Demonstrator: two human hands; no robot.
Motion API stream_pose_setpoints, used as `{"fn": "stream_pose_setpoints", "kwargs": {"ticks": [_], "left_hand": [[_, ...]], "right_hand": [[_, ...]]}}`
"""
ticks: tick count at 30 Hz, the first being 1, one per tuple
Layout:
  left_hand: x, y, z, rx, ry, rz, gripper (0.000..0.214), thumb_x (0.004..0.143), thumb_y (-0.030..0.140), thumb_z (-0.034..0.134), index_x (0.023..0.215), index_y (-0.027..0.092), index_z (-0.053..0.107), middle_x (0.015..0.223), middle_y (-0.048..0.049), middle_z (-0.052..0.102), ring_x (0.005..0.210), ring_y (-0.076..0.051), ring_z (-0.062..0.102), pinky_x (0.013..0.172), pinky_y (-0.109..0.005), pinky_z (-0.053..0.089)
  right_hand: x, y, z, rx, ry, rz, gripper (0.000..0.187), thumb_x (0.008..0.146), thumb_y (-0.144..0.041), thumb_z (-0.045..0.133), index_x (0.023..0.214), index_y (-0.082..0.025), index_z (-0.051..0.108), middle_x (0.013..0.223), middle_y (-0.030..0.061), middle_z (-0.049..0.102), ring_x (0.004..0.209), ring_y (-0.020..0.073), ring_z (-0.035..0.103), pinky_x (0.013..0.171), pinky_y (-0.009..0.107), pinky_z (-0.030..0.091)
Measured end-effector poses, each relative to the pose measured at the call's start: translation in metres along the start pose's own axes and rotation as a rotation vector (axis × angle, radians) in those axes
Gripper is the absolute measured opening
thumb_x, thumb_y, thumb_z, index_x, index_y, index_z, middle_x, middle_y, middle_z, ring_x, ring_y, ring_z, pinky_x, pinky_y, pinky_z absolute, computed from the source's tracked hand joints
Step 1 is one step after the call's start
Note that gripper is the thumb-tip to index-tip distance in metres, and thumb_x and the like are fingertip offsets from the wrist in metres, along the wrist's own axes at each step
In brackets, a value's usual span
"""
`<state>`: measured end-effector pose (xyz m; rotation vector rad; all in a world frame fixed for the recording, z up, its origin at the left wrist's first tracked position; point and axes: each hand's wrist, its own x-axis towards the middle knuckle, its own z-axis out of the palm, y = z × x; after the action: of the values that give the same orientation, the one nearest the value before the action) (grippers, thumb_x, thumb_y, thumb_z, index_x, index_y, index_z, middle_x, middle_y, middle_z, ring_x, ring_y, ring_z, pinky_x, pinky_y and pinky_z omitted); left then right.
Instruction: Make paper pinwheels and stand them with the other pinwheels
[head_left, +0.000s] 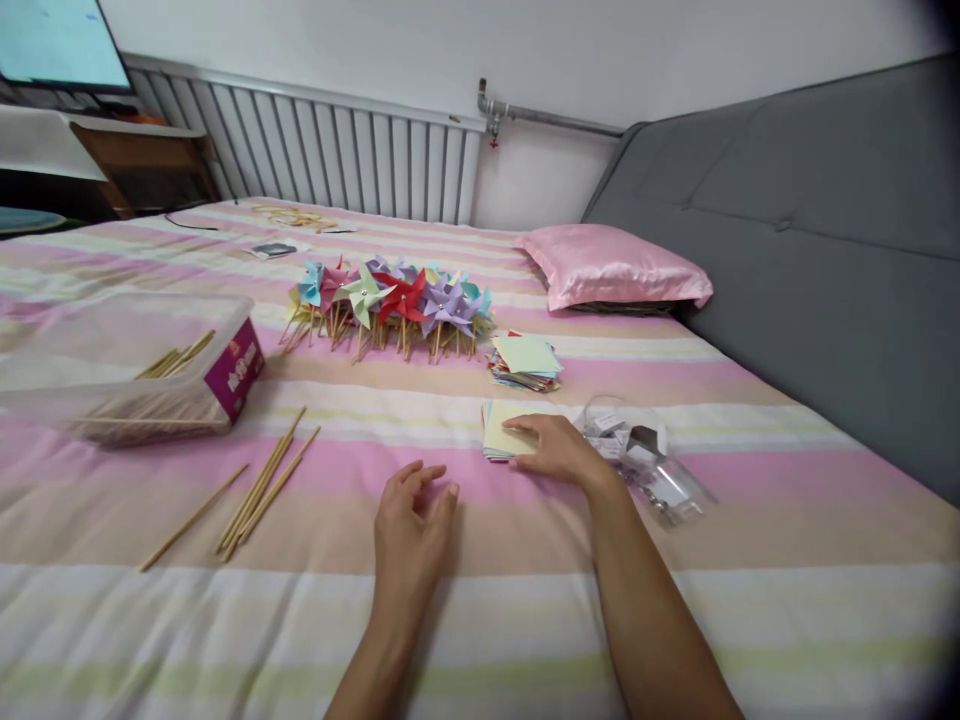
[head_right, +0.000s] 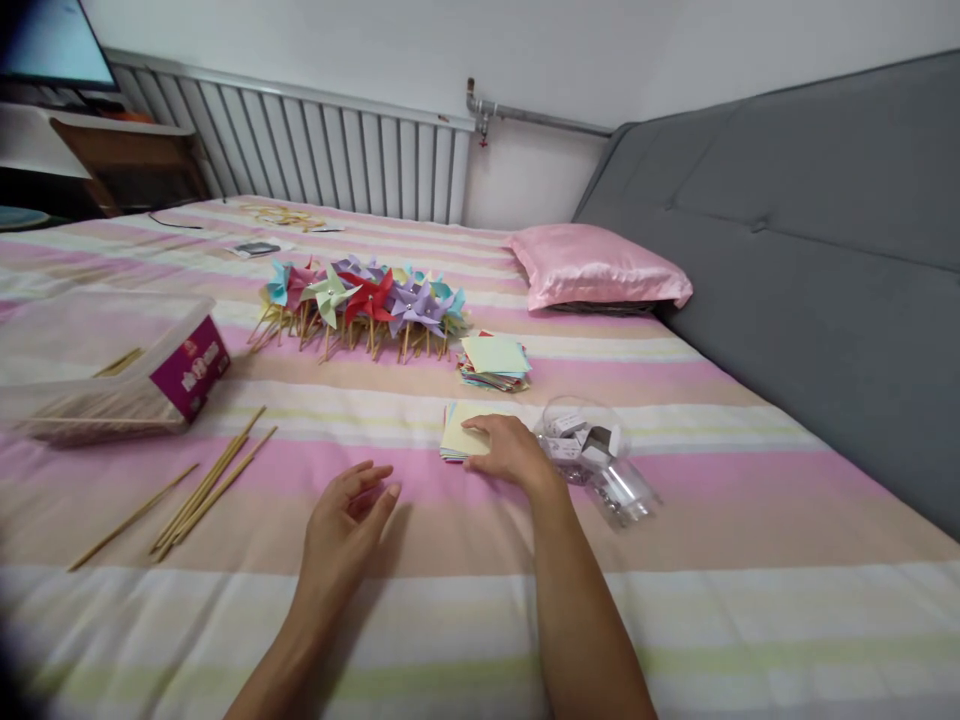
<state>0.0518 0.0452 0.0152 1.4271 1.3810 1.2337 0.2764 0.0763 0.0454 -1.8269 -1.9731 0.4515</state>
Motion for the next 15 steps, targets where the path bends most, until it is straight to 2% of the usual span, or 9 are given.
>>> {"fn": "stream_pose_setpoints", "kwargs": {"ticks": [8,11,15], "left_hand": [[0.0006,-0.0014,0.0022,0.027,0.004,0.012,0.029,0.071,0.033,0.066,0.095,0.017,0.068,0.117,-0.0146,0.056,0.101,-0.026,0.059,0.088,-0.044,0.05],[0.0005,-0.0011,0.002,0.033,0.002,0.009,0.03,0.071,0.034,0.066,0.095,0.017,0.069,0.118,-0.0143,0.056,0.1,-0.026,0.06,0.087,-0.044,0.05],[0.0001,-0.002,0.0018,0.035,-0.005,0.004,0.031,0.071,0.035,0.065,0.096,0.016,0.068,0.118,-0.0141,0.055,0.099,-0.025,0.06,0.088,-0.043,0.05]], "right_hand": [[-0.0038,0.0081,-0.0092,0.051,-0.009,0.009,0.049,0.064,-0.022,0.07,0.113,-0.021,0.065,0.119,0.0057,0.065,0.11,0.024,0.059,0.097,0.035,0.043],[-0.0039,0.0097,-0.0089,0.047,-0.023,-0.025,0.053,0.062,-0.019,0.07,0.115,-0.022,0.064,0.121,0.0054,0.064,0.111,0.0243,0.058,0.097,0.035,0.043],[-0.0043,0.011,-0.0091,0.023,-0.054,-0.045,0.061,0.058,-0.006,0.064,0.118,-0.021,0.062,0.124,0.0054,0.062,0.114,0.0235,0.057,0.096,0.033,0.043]]}}
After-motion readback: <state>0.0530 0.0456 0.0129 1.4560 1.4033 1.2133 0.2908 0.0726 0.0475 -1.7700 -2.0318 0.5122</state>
